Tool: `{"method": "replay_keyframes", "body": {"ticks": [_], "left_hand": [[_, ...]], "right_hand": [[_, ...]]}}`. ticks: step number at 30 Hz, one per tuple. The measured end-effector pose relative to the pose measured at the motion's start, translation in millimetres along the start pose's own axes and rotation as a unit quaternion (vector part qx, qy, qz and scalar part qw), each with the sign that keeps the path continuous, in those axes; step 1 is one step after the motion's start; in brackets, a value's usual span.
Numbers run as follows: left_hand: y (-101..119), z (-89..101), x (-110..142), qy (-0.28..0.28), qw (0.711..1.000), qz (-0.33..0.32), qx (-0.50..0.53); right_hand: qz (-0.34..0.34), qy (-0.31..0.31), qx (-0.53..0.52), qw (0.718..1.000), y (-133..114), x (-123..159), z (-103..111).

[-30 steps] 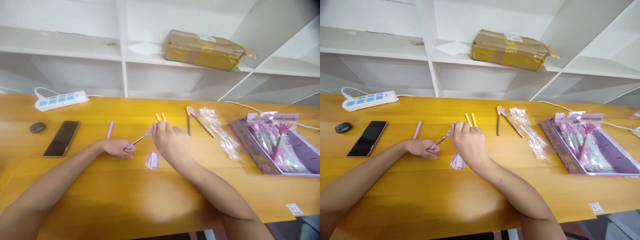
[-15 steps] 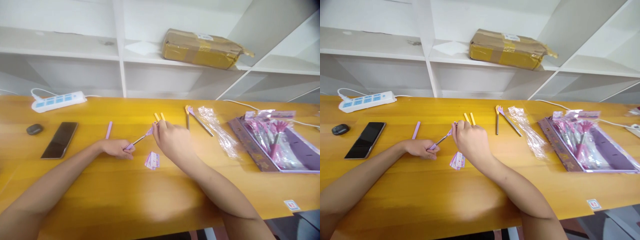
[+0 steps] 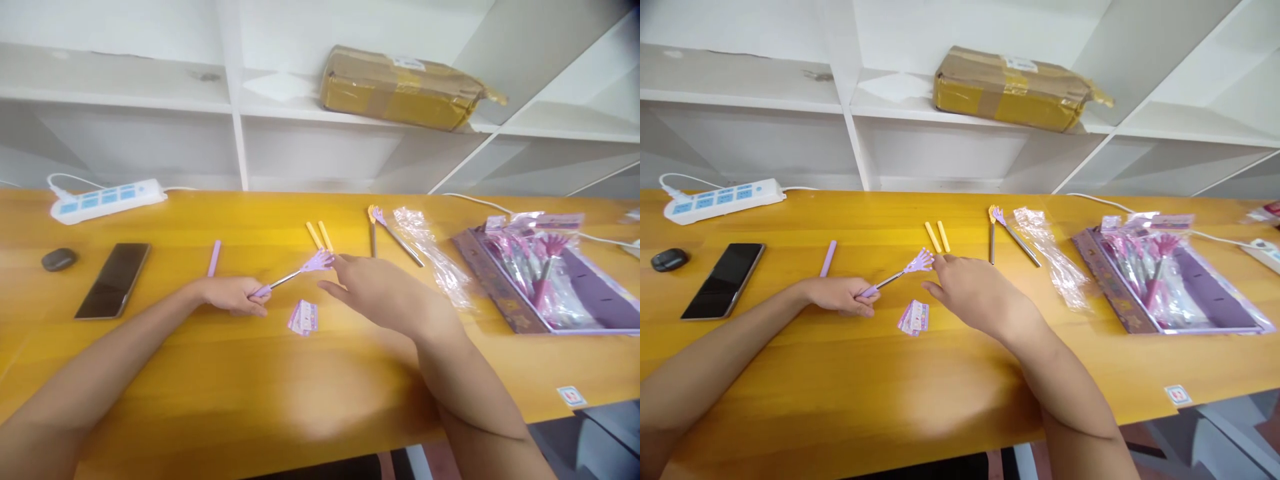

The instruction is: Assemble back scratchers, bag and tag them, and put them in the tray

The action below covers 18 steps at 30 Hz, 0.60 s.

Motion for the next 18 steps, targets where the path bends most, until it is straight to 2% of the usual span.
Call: {"method": "replay_keyframes", "body": {"ticks": [8, 11, 15, 18], "left_hand": [[3.4, -3.8, 0.3, 0.012, 0.999, -0.012, -0.044], [4.5, -4.0, 0.5, 0.02, 0.997, -0.012, -0.069], [2.6, -2.2, 0.2, 0.014, 0.997, -0.009, -0.071], [1.4, -1.0, -0.2, 0.016, 0.997, -0.008, -0.077]], "right_hand": [[0.121, -0.11, -0.058, 0.985, -38.9, -17.2, -13.9], [0.107, -0.125, -0.031, 0.986, -45.9, -28.8, -23.3], [0.079, -0.112, -0.008, 0.991, -43.1, -42.3, -37.0], [0.078, -0.121, -0.017, 0.989, -42.9, -46.0, -37.3]]}}
Point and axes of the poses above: each hand's wrist, its own x-axis away from the middle knuckle, its own z-axis out of the back of the hand, y = z × x, the point moved 1 cm from there along -x, towards the middle knuckle, and after that the axes turned 7 degrees about x, right-handed, at the moved point
